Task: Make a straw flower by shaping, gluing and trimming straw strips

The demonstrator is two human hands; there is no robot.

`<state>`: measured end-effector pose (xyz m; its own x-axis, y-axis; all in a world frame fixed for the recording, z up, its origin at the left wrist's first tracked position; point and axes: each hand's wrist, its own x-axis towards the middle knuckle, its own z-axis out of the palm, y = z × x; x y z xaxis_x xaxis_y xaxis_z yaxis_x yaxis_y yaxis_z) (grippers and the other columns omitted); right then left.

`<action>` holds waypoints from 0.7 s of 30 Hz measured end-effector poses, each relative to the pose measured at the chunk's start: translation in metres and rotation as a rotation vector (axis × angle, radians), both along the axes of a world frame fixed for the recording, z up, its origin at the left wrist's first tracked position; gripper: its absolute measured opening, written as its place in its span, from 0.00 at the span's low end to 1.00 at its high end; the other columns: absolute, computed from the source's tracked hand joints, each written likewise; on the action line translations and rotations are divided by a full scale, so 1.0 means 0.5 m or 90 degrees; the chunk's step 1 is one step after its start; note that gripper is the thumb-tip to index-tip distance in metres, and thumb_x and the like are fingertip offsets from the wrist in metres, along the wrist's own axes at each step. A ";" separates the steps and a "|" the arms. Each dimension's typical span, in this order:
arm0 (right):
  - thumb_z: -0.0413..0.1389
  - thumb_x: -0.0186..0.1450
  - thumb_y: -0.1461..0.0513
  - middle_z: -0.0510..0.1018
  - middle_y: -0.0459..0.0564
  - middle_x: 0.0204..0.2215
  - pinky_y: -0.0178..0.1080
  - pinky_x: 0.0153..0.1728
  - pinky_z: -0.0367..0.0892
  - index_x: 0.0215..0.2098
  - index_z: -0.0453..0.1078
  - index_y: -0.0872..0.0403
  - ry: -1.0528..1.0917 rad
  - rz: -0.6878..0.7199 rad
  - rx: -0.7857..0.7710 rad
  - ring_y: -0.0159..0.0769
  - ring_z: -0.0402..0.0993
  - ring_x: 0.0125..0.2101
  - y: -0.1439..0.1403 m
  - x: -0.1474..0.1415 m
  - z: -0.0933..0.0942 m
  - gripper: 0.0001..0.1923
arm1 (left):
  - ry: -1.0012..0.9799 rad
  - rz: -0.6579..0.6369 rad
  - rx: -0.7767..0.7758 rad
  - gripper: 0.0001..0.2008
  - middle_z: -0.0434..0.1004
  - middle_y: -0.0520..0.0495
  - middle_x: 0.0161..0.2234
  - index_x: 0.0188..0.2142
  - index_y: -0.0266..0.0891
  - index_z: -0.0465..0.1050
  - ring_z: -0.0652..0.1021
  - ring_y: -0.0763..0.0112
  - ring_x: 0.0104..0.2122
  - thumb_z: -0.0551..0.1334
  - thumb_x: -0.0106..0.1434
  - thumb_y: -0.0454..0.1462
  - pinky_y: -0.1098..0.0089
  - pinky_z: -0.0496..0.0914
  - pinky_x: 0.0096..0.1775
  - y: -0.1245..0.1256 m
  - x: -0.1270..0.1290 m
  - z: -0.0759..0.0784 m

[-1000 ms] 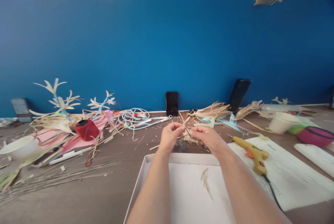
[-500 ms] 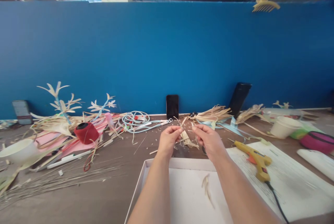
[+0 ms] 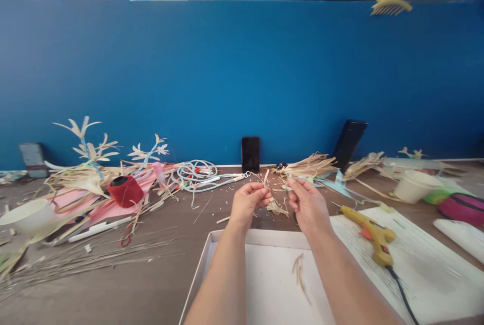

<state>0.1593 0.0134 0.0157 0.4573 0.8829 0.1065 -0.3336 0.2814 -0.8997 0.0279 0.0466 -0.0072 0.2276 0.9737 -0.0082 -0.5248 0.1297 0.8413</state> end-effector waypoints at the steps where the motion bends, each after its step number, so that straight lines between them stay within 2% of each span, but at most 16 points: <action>1: 0.65 0.49 0.56 0.72 0.45 0.25 0.27 0.13 0.47 0.30 0.71 0.55 -0.017 -0.001 -0.005 0.21 0.56 0.16 -0.001 -0.002 0.000 0.14 | 0.001 0.000 0.000 0.15 0.78 0.41 0.31 0.33 0.31 0.70 0.78 0.71 0.28 0.71 0.46 0.34 0.75 0.74 0.30 -0.001 0.000 0.001; 6: 0.63 0.50 0.55 0.66 0.40 0.13 0.28 0.14 0.52 0.32 0.72 0.55 -0.151 0.005 -0.034 0.24 0.57 0.15 -0.007 -0.015 0.000 0.15 | 0.014 -0.003 0.005 0.14 0.78 0.41 0.31 0.32 0.31 0.72 0.78 0.72 0.28 0.70 0.46 0.33 0.74 0.74 0.30 -0.003 0.002 0.000; 11: 0.62 0.51 0.54 0.69 0.42 0.16 0.30 0.16 0.54 0.32 0.72 0.55 -0.240 0.024 -0.046 0.25 0.59 0.15 -0.007 -0.020 -0.006 0.15 | 0.025 -0.010 0.004 0.13 0.78 0.42 0.30 0.32 0.31 0.73 0.79 0.70 0.28 0.70 0.46 0.33 0.74 0.74 0.31 -0.004 0.003 0.001; 15: 0.62 0.51 0.53 0.69 0.42 0.17 0.30 0.16 0.54 0.32 0.73 0.55 -0.237 0.019 -0.039 0.26 0.60 0.17 -0.003 -0.017 -0.013 0.16 | 0.036 -0.018 0.013 0.14 0.78 0.42 0.30 0.33 0.30 0.73 0.79 0.70 0.29 0.70 0.46 0.33 0.74 0.74 0.31 -0.005 0.004 0.003; 21: 0.64 0.48 0.54 0.66 0.41 0.15 0.29 0.15 0.50 0.32 0.74 0.56 -0.145 0.033 -0.038 0.25 0.56 0.17 -0.002 -0.018 -0.012 0.17 | 0.026 -0.039 0.033 0.15 0.78 0.43 0.30 0.34 0.32 0.73 0.79 0.69 0.29 0.70 0.46 0.34 0.73 0.74 0.31 -0.003 0.004 -0.004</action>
<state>0.1503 0.0123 0.0096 0.3815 0.9123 0.1489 -0.1334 0.2137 -0.9677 0.0298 0.0450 -0.0091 0.2870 0.9575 0.0306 -0.4823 0.1168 0.8682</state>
